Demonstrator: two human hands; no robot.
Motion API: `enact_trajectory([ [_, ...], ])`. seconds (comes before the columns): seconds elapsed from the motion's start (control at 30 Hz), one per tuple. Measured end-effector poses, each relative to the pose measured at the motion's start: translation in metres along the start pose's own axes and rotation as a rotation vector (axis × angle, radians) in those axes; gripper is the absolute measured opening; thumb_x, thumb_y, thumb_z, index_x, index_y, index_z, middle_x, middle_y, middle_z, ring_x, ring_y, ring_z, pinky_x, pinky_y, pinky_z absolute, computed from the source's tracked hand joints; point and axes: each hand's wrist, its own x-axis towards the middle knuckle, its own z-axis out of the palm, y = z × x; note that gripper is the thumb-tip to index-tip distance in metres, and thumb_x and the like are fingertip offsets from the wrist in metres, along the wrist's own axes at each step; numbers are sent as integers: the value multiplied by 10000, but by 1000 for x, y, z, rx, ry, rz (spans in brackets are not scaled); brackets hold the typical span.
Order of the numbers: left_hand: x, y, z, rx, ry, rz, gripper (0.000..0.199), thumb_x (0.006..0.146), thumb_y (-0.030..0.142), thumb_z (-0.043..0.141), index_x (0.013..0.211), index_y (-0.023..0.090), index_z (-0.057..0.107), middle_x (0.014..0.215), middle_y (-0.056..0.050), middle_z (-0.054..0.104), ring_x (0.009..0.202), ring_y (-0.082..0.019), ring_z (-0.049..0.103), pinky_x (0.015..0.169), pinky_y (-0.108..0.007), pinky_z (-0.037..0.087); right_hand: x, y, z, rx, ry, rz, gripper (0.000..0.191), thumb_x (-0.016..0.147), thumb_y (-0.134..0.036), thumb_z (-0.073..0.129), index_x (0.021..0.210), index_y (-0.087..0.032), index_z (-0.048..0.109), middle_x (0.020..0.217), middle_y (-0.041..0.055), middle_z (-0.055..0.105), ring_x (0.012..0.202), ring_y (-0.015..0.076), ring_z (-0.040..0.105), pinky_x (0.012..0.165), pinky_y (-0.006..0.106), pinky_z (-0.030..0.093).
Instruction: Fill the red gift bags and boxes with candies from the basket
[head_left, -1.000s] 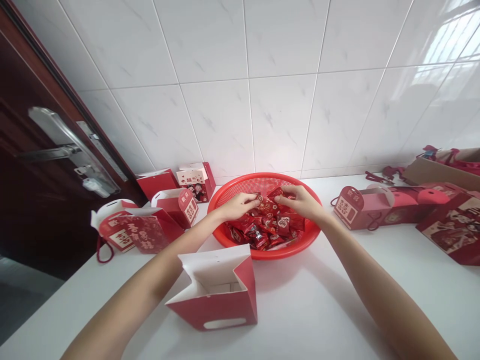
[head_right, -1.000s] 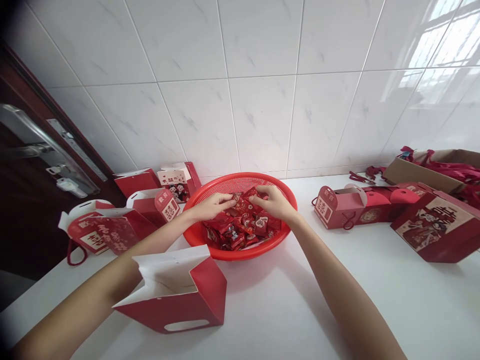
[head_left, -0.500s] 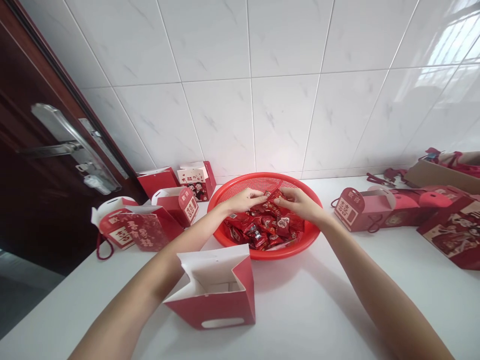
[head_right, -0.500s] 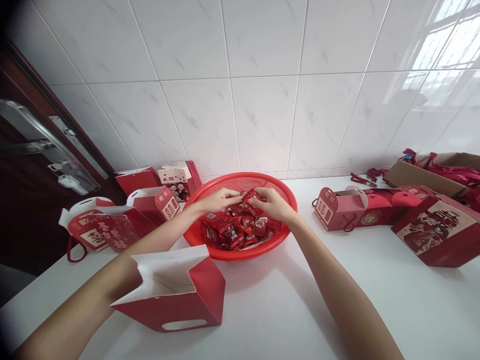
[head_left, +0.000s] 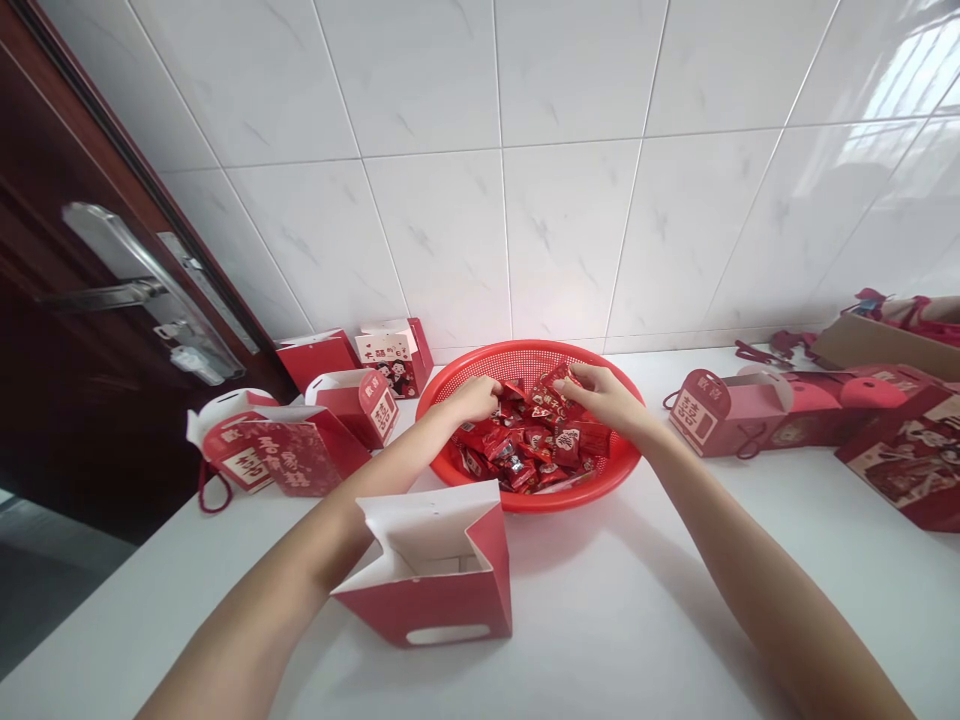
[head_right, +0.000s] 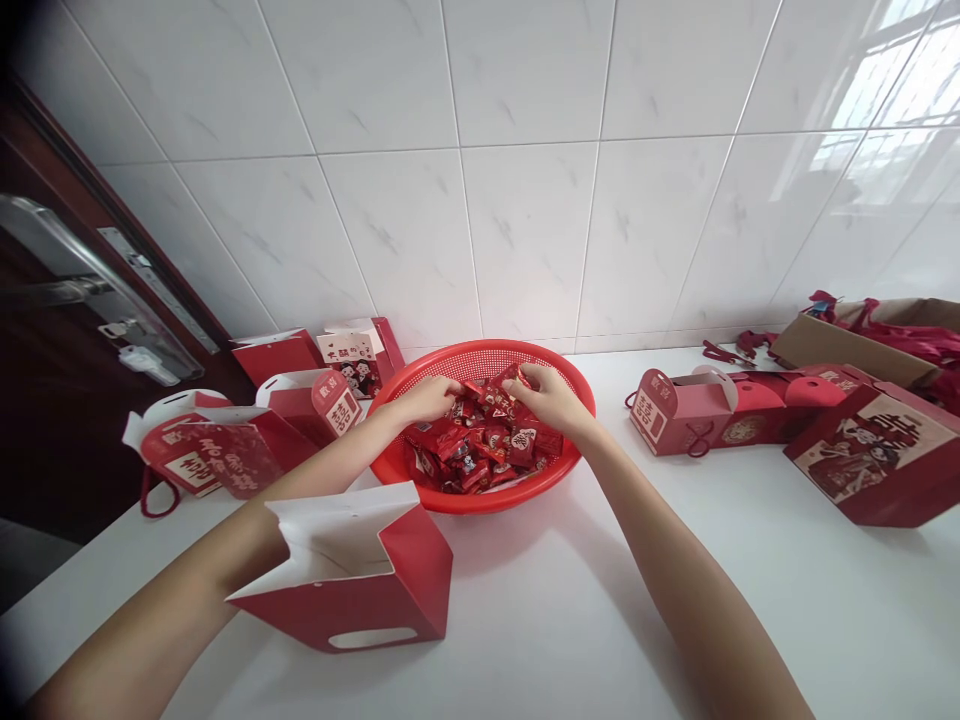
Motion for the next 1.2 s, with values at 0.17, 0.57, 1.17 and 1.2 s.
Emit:
enact_trajectory([
  [0.17,4,-3,-1,48,-79,-90,474,703,94,563,1133,203,727,1009,-71,772,841,-246,678,745,-301,507,-1,-2,1,7,-9,1,424,880,-583,597,728,-226,428,722,-14,447,686,163,441,609,300,385],
  [0.57,10,4,-1,10,-236,-86,120,621,250,787,656,194,686,641,-7,660,625,-206,593,628,-309,467,1,1,4,50,-11,-14,472,854,-623,629,711,-223,424,705,-21,424,664,153,414,613,304,366],
  [1.17,-2,20,-13,-709,41,143,497,775,620,738,949,156,698,919,-33,704,872,-196,637,782,-314,466,8,16,3,273,103,113,447,785,-641,733,788,-210,613,700,13,595,672,182,578,563,317,572],
  [1.2,-3,21,-13,-732,34,133,464,786,583,743,960,156,700,938,-40,712,884,-199,644,790,-317,473,8,17,3,279,104,116,438,780,-629,747,783,-211,616,693,12,592,668,182,578,558,322,583],
])
